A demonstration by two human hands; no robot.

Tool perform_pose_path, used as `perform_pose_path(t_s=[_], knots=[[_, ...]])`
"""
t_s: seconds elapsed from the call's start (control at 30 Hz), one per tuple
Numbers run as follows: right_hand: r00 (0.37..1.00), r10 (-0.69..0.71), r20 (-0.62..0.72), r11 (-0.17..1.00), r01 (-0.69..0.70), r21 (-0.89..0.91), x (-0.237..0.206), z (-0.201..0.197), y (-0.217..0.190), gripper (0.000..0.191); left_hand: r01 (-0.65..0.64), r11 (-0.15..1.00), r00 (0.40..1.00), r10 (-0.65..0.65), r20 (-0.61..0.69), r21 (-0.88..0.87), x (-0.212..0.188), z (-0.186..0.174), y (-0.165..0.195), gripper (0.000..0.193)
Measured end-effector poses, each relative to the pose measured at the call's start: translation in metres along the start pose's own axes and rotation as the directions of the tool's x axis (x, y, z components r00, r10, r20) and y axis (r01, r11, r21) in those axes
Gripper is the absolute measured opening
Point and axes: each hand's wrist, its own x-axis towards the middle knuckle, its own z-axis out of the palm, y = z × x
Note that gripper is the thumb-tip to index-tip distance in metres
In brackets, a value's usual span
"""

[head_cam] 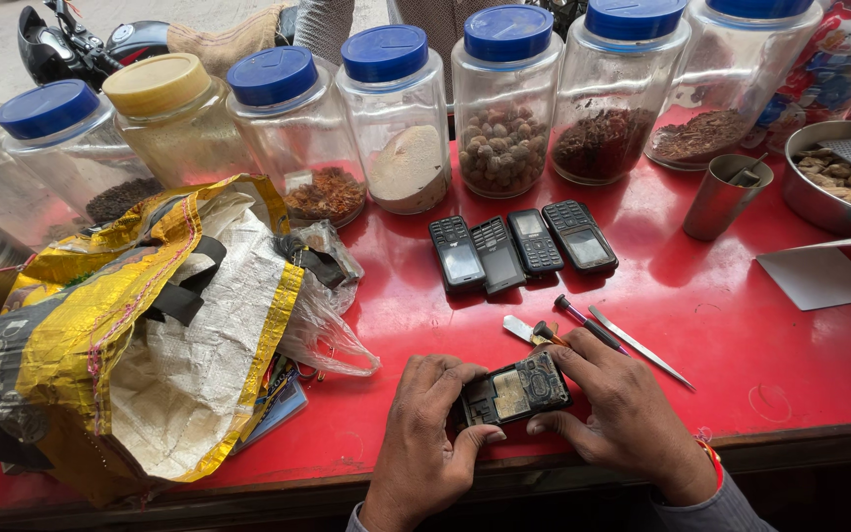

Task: The person disassembles a feature phone at a red workbench, prying open the housing and separating the cover from the body. They then lift out the circuit board and use tweezers and a small screwdriver to work on components on the board, with several other phones and repair tools laid out on the bench.

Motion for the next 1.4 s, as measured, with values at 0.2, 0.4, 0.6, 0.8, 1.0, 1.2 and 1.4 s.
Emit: perform_pose_path(t_s=[0.2,0.4,0.6,0.8,1.0,1.2,1.4], knots=[[1.0,-0.013,-0.009,1.0,0.013,0.001,0.0004,0.0,-0.0011,0.066,-0.032,0.999,0.999,0.032,-0.024,-0.01,-0.001,-0.0003,-0.0013,0.049],[1.0,0.012,0.002,1.0,-0.012,0.008,0.0004,0.0005,-0.0019,0.065,-0.036,0.999,0.999,0.035,-0.042,-0.028,-0.0023,0.0001,-0.0025,0.05],[1.0,0.0,-0.007,1.0,0.0,0.003,0.0009,0.0008,-0.0003,0.066,-0.054,0.998,0.998,0.053,-0.045,-0.02,-0.0015,0.0008,-0.0028,0.051],[1.0,0.021,-0.005,1.0,-0.021,0.008,0.0003,0.0018,-0.0003,0.067,-0.007,1.0,0.999,0.007,-0.037,-0.005,-0.002,0.0012,-0.0014,0.05],[1.0,0.012,-0.017,1.0,-0.012,0.006,0.0007,0.0017,-0.0013,0.064,-0.021,0.999,0.998,0.023,-0.051,0.041,-0.0033,0.0049,-0.0002,0.051],[1.0,-0.008,-0.025,1.0,0.008,0.023,0.0016,0.0,-0.0018,0.067,-0.013,0.999,0.999,0.015,-0.035,0.046,-0.0032,0.0054,-0.0005,0.051],[0.993,-0.069,-0.098,0.997,0.07,0.01,-0.0013,-0.0032,-0.0025,0.068,-0.024,0.995,0.997,0.031,-0.072,0.1,-0.0033,0.0059,0.0034,0.05]])
